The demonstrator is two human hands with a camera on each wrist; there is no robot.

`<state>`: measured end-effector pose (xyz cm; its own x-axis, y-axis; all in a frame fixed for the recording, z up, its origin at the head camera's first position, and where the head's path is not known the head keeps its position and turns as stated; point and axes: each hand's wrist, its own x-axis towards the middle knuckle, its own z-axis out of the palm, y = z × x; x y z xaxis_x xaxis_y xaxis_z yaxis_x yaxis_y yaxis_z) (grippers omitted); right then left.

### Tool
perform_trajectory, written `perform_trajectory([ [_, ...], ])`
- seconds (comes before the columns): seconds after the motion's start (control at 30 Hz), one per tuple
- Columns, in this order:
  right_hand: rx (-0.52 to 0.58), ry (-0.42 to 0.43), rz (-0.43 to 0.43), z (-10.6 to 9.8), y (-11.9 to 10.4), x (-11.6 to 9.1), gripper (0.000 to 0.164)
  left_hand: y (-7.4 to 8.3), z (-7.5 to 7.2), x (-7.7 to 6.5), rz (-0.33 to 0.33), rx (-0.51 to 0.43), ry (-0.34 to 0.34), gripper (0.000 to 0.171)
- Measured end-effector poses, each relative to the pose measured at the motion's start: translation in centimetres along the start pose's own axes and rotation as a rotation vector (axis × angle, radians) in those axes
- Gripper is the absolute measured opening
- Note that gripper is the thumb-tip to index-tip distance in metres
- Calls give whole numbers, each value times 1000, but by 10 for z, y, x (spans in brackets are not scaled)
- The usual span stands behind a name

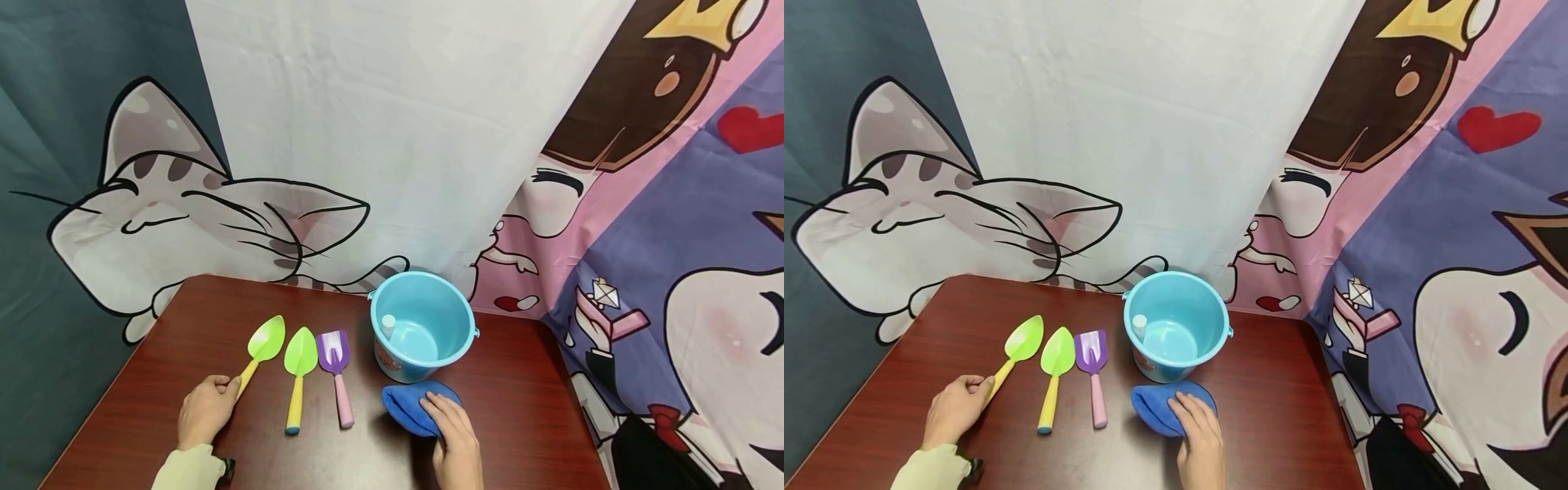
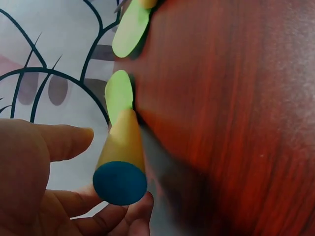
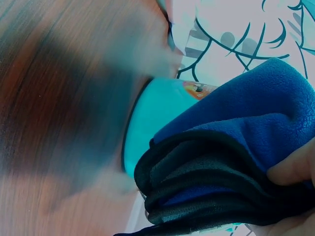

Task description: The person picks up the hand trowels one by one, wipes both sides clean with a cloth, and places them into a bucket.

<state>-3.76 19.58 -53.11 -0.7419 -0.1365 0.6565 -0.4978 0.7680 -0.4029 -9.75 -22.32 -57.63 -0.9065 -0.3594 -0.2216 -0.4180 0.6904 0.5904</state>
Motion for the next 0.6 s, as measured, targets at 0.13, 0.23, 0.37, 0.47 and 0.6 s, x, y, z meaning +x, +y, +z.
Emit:
perform_trajectory([
  [0.13,4,6,-3,1,1,0,63,-2,2,-1,28,-8,-28,54],
  [0.23,9,10,-5,1,1,0,62,-3,4,-1,35,-4,-39,50],
  [0.37,17,14,-8,2,2,0,62,-2,5,0,41,1,-36,47],
  [0.47,21,15,-9,3,2,0,61,-1,5,1,43,-3,-36,48],
  [0.6,20,14,-4,3,2,-1,61,-2,2,5,42,-1,-67,51],
])
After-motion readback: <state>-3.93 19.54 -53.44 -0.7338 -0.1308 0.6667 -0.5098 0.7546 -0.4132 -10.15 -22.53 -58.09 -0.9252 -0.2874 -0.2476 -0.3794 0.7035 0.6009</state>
